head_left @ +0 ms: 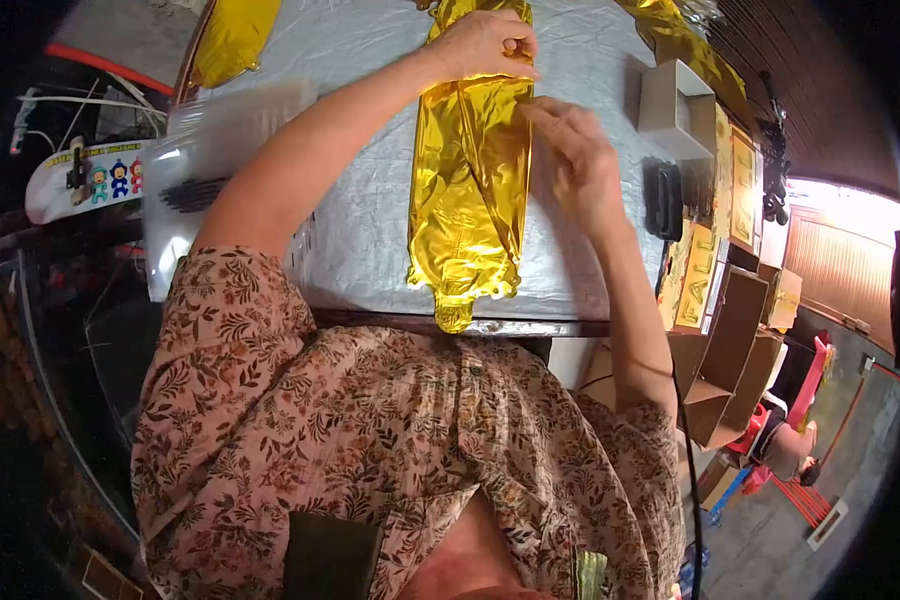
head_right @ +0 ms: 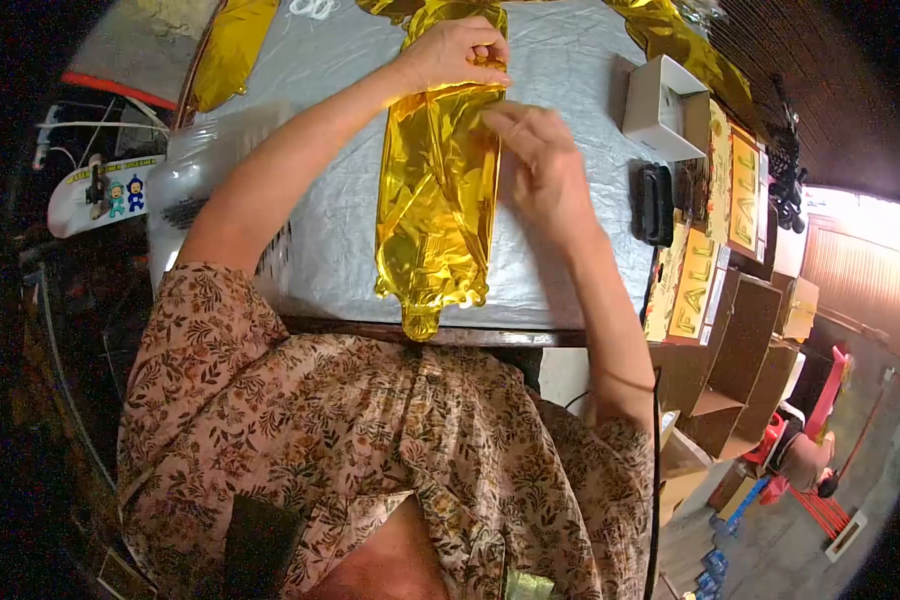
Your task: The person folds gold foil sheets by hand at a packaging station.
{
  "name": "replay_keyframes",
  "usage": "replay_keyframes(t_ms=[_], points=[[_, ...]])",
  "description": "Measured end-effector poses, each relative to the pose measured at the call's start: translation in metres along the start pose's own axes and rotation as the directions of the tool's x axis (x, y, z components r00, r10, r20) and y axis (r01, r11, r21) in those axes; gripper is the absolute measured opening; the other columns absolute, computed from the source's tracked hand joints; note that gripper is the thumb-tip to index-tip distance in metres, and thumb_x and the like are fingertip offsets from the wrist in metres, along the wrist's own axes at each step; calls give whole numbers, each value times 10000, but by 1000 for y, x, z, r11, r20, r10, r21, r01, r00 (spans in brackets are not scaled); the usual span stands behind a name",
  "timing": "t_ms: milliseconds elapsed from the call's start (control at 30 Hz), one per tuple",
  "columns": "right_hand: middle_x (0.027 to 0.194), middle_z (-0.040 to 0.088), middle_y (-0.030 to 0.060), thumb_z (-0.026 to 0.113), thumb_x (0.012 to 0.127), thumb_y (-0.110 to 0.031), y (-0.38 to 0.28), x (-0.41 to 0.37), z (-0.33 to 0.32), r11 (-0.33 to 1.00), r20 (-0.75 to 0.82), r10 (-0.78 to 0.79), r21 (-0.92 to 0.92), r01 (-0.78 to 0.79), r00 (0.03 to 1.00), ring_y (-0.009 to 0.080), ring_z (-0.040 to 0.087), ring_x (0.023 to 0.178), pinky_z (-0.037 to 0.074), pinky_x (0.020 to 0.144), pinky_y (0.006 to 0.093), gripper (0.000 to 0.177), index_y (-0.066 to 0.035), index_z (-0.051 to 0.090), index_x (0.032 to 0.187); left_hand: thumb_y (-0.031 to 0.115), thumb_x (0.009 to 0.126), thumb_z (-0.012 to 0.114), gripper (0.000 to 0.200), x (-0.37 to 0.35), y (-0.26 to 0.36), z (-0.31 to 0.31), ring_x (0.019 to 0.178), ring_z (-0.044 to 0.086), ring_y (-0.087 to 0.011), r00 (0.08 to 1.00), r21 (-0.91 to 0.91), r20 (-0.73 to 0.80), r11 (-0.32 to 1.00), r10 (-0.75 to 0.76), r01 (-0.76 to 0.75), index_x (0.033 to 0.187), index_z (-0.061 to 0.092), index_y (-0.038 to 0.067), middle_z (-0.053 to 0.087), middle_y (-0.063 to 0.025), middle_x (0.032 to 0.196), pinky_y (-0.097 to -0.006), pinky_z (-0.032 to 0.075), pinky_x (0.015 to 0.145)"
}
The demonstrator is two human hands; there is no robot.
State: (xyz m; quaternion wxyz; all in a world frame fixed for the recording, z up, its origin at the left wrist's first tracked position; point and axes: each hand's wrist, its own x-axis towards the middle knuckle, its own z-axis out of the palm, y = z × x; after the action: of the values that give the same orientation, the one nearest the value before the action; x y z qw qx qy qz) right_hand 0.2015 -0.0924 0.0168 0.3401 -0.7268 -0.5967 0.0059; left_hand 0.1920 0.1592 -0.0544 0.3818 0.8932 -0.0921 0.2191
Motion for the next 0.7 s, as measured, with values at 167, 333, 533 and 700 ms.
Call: replay_keyframes(t_ms=[167, 333, 533, 700], points=[[1197, 688, 93, 713, 783, 67, 21, -11, 12, 984, 170, -178, -1, 181, 969, 309, 645, 1035, 506, 931, 380, 469, -99, 736, 1221, 347, 826, 850, 350, -1, -1, -1, 842, 646, -168, 1000, 28, -1, 1000, -11, 11, 997, 718, 71, 635, -35, 951, -295, 540, 751], [1184, 680, 82, 774, 819, -51, 17, -26, 20, 974, 152, -195, -85, 209, 969, 294, 644, 1042, 513, 917, 382, 372, -108, 746, 1186, 316, 884, 801, 304, -2, 1, -1, 887, 672, -182, 999, 54, 39, 998, -22, 20, 1039, 733, 64, 678, -45, 971, -295, 542, 790], [1200, 670, 80, 768, 821, -48, 20, -25, 22, 967, 151, -221, -94, 237, 963, 291, 636, 1062, 518, 932, 393, 383, -109, 743, 1198, 319, 839, 819, 275, 8, 1, -16, 816, 696, -204, 995, -36, 41, 995, -88, 90, 942, 772, 68, 708, -100, 865, -342, 534, 701], [1215, 664, 66, 759, 830, -59, 21, -26, 23, 965, 161, -223, -103, 242, 961, 291, 623, 1087, 512, 946, 394, 395, -109, 729, 1221, 332, 893, 759, 314, -2, 29, -69, 948, 712, -286, 973, -32, -67, 976, -219, 217, 1015, 771, 44, 744, -138, 1020, -372, 546, 841]])
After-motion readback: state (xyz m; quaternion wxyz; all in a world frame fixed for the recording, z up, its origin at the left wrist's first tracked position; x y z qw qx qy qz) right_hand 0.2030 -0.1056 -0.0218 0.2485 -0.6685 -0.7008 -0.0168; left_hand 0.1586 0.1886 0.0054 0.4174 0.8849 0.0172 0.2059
